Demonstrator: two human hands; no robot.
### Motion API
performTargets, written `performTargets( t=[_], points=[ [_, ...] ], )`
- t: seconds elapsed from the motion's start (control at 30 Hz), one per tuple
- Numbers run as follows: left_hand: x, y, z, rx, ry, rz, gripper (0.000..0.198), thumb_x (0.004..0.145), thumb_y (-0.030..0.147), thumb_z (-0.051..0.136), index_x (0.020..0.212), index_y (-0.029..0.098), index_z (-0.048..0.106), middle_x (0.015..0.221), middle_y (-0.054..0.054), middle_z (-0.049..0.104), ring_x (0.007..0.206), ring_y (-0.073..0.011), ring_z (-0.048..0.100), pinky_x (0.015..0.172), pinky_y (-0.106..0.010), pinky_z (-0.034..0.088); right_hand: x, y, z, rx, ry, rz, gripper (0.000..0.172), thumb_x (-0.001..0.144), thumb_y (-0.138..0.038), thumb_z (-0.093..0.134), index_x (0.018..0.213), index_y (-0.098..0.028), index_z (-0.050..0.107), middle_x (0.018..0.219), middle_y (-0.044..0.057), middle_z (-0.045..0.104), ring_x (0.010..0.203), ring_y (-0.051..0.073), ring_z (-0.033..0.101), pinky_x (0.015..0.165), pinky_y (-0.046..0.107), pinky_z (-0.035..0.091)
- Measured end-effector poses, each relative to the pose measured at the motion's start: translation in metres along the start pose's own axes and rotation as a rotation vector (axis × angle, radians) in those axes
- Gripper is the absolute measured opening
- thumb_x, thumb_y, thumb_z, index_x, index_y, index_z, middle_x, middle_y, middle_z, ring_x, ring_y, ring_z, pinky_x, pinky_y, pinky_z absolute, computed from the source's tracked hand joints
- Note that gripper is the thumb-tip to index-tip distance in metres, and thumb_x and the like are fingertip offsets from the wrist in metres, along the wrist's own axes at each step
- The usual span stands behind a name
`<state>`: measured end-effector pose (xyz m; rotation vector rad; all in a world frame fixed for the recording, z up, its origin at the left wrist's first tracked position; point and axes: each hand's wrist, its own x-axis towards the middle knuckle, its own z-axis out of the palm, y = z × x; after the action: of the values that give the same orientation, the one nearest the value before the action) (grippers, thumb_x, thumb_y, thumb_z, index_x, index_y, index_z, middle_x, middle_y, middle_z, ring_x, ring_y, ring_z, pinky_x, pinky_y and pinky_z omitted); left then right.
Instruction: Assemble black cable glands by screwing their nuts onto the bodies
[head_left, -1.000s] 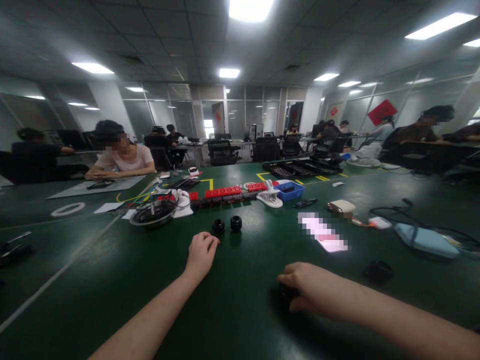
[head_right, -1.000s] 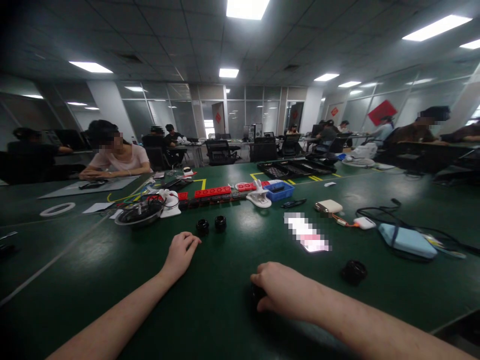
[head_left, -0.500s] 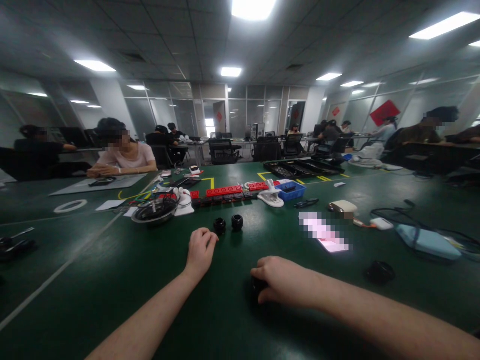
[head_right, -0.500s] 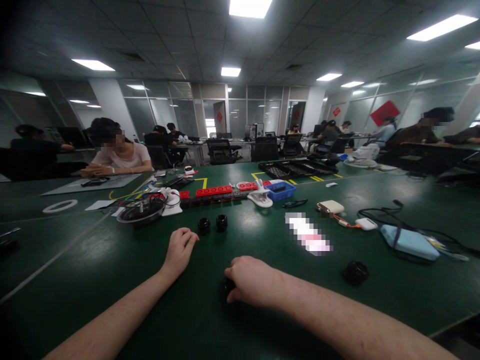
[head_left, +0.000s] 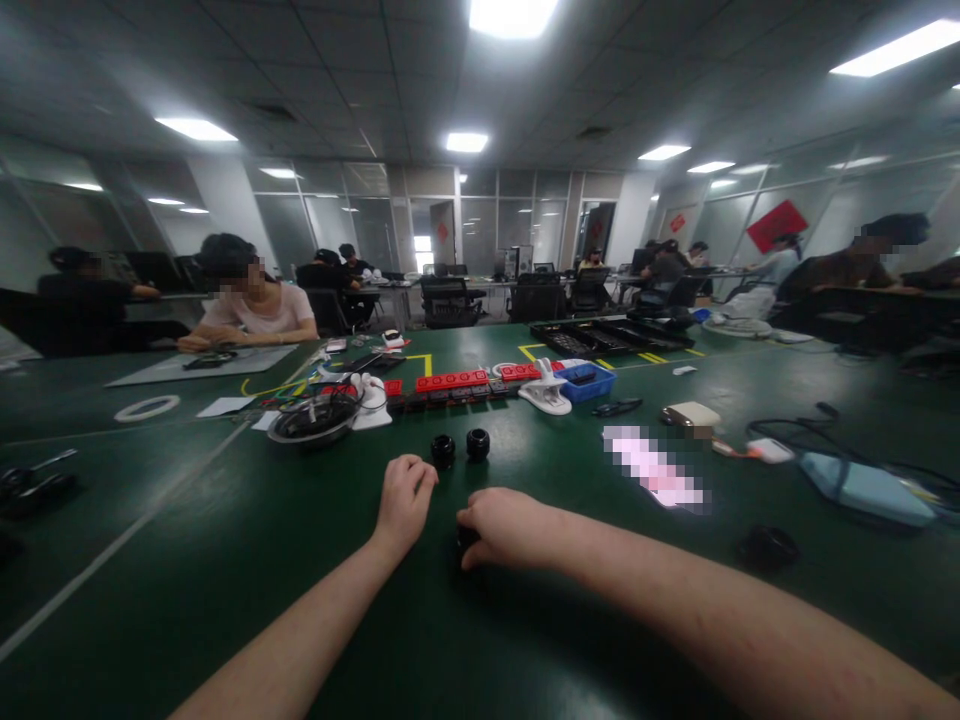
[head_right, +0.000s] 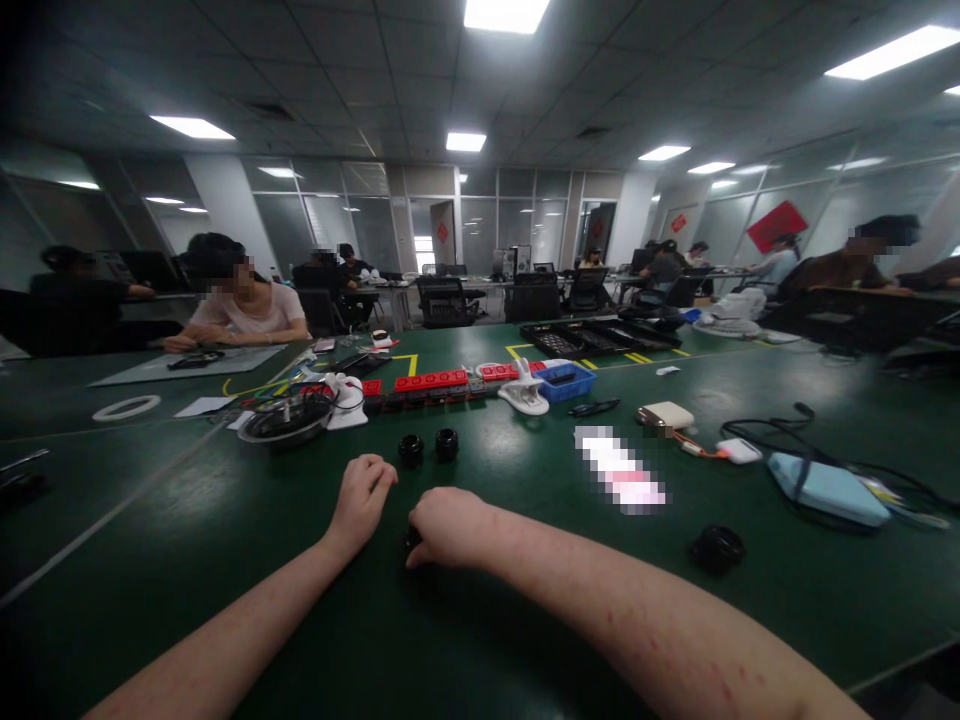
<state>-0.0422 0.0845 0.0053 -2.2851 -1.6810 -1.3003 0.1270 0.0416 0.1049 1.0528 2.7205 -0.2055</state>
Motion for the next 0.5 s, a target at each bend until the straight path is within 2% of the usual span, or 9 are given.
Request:
performTargets(
  t=[0.33, 0.5],
  points=[
    [0.001, 0.000, -0.002, -0.010, 0.001, -0.005, 0.027, 0.083, 0.028, 0.035, 0.064, 0.020, 0.052, 0.075, -0.003, 0.049, 0.078, -0.0195, 0.046, 0.068, -0.031, 0.038, 0.050, 0.005, 0.004, -0.036, 0.106, 0.028, 0.039, 0.073, -0.044, 0.057, 0.093, -0.011, 0.062, 0.090, 0.013, 0.063, 0.081, 0.025, 0.060, 0.065, 0.030, 0.049],
    [0.002, -0.005, 0.000, 0.003, 0.062, -0.065, 0.022, 0.084, 0.028, 0.033, 0.073, 0.020, 0.050, 0.077, -0.003, 0.049, 0.077, -0.0202, 0.046, 0.069, -0.034, 0.038, 0.071, 0.012, 0.003, -0.028, 0.117, 0.076, 0.038, 0.072, -0.046, 0.057, 0.089, -0.012, 0.064, 0.089, 0.013, 0.064, 0.083, 0.024, 0.061, 0.067, 0.028, 0.048]
  ],
)
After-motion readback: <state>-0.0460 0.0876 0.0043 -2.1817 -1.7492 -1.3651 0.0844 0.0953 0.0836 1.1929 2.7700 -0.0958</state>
